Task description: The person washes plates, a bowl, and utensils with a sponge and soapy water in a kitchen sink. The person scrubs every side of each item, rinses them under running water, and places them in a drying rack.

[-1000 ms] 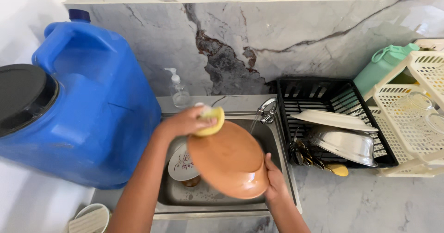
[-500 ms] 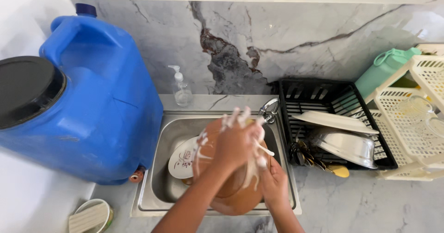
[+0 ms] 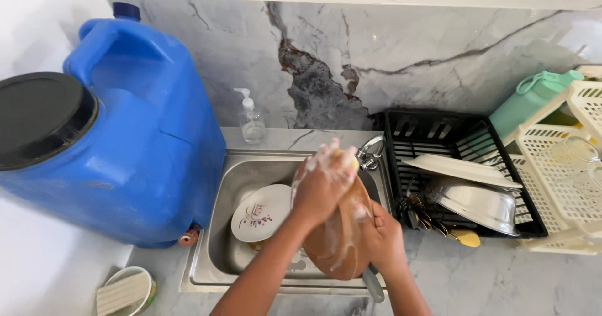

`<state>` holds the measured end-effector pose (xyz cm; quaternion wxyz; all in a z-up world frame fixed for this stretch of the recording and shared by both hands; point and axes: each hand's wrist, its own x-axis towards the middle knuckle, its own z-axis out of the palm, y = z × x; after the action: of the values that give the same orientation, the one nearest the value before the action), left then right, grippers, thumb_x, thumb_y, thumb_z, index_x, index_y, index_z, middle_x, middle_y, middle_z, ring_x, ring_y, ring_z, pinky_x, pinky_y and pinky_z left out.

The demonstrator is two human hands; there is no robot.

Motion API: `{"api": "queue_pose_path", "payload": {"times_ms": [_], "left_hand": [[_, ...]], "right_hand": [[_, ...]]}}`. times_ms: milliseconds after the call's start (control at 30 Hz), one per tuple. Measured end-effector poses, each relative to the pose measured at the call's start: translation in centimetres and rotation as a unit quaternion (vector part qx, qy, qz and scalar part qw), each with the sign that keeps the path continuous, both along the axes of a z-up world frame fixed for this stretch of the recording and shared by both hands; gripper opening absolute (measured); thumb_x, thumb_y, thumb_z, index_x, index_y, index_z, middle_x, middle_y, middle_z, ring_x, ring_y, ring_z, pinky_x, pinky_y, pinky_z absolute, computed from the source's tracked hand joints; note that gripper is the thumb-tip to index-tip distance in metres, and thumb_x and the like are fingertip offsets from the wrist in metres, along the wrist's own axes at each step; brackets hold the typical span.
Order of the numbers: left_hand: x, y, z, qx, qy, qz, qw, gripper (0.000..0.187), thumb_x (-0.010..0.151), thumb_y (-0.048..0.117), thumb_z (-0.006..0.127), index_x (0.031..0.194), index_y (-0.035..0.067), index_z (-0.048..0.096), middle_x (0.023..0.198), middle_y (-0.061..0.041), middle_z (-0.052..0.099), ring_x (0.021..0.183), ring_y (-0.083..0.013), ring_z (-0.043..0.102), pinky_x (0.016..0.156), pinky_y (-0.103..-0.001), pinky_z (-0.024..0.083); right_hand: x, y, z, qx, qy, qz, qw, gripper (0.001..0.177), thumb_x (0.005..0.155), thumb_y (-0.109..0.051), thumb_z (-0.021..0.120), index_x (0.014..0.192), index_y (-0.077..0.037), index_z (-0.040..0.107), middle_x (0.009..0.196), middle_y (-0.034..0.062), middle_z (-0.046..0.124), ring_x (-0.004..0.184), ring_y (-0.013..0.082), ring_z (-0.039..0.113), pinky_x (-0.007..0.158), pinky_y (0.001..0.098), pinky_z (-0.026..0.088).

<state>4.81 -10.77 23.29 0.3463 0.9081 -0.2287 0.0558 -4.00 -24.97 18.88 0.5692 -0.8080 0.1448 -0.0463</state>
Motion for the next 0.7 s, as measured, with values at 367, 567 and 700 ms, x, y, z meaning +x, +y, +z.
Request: {"api": "queue_pose_path", "payload": {"times_ms": [367,567,700], "left_hand": [[-3.8,2.1,-8.4,-0.252,0.170,0.149,0.941,0.069,0.091,0.058,0.018,0.147,0.023,0.035,0.168,-0.003,0.002,0.153,-0.0345,0.001,0.079,-0.047,0.071],[-1.9,0.9,-9.5,-0.151,-0.056,0.109,0.981,0.058,0.102,0.043,0.036,0.151,0.012,0.039,0.162,-0.021,0.025,0.152,-0.0412,0.015,0.119,-0.056,0.012],[1.8,3.9,-8.3,-0.123,0.133,0.196,0.964,0.064,0.098,0.052,0.017,0.154,0.023,0.029,0.168,-0.006,0.013,0.153,-0.0360,0.008,0.079,-0.047,0.065]], "right_hand": [[3.0,1.4,-0.4,0.293,-0.048,-0.221,0.929,0.029,0.096,-0.029,0.062,0.107,-0.003,0.060,0.093,0.0146,0.069,0.082,0.0270,0.068,0.072,0.0398,0.062],[2.5,3.1,-4.5,0.245,-0.086,-0.044,0.965,0.036,0.096,-0.033,0.058,0.112,-0.002,0.068,0.088,0.0085,0.074,0.079,0.0138,0.066,0.064,0.0278,0.053],[2.6,3.3,-4.0,0.259,-0.048,-0.039,0.964,0.045,0.092,-0.036,0.061,0.115,0.002,0.072,0.085,0.0073,0.072,0.079,0.0143,0.064,0.064,0.0286,0.052]]}}
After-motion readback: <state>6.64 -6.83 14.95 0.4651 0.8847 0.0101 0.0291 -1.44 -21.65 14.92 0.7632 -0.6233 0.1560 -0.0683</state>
